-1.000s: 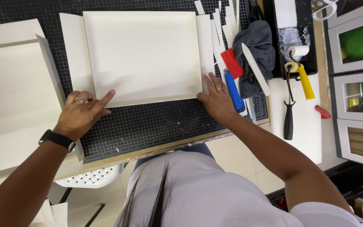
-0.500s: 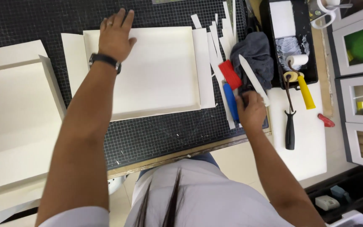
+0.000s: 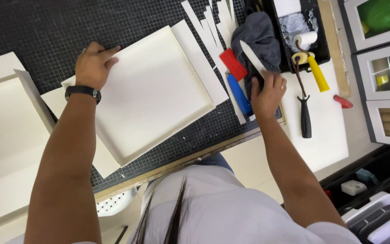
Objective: The person applies adhesive to the edges of a white cardboard box using a small roller, then presses and smooths the flaps with a red plastic squeegee. They repeat the process on multiple box edges, ensuring the flaps adhere securely.
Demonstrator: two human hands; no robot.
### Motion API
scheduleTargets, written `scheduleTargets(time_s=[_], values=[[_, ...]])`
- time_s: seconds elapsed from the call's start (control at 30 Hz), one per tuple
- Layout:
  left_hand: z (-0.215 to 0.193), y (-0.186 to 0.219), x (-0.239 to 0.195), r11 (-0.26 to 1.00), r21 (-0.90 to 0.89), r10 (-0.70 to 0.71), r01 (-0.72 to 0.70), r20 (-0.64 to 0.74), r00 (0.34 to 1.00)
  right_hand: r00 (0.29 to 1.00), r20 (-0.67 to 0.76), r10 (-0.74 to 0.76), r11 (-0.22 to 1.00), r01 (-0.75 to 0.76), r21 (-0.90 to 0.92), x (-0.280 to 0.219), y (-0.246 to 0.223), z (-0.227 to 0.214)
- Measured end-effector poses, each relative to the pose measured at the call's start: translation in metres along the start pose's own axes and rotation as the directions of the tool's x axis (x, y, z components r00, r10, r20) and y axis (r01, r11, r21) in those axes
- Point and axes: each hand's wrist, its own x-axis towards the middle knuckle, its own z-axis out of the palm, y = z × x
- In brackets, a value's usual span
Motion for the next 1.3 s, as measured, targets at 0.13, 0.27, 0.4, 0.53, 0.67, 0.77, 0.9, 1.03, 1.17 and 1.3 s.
scheduleTargets(time_s=[0.13,0.27,0.4,0.53,0.67,0.77,0.9,1.03,1.17,1.3], values=[[0.011,0.015,-0.012,0.988,0.014,0.152,-0.152,-0.115,0.982,0.992,0.121,0.017,0.978,0.009,-0.209,0.008,0.050,0.048],[0.010,0.076,-0.016,0.982,0.180,0.107,-0.059,-0.272,0.956,0.996,0.088,-0.032,0.997,0.039,-0.071,0.019,0.062,0.044],[0.035,0.132,-0.020,0.991,0.006,0.129,-0.131,-0.236,0.963,0.996,0.069,0.057,0.995,-0.063,0.082,0.053,-0.002,0.034],[0.067,0.157,-0.010,1.000,0.030,0.011,-0.004,-0.246,0.969,0.939,0.307,-0.153,0.988,0.144,0.050,0.096,-0.059,0.069],[0.058,0.170,-0.011,0.990,-0.072,-0.133,0.122,-0.177,0.975,0.668,0.723,-0.175,0.982,0.071,0.172,0.145,-0.094,0.098],[0.057,0.169,-0.010,0.992,-0.057,-0.125,0.116,-0.181,0.975,0.538,0.822,-0.187,0.978,0.023,0.207,0.170,-0.110,0.091],[0.058,0.172,-0.009,0.992,-0.026,-0.124,0.121,-0.179,0.976,0.577,0.785,-0.227,0.959,-0.008,0.284,0.182,-0.100,0.087],[0.060,0.172,-0.008,0.993,-0.007,-0.121,0.122,-0.195,0.973,0.481,0.827,-0.290,0.955,0.095,0.280,0.178,-0.095,0.090],[0.061,0.172,-0.009,0.992,0.006,-0.121,0.124,-0.203,0.972,0.608,0.693,-0.387,0.907,0.118,0.403,0.161,-0.087,0.107],[0.063,0.172,-0.009,0.991,0.018,-0.124,0.130,-0.201,0.972,0.545,0.776,-0.318,0.932,0.028,0.362,0.148,-0.094,0.101]])
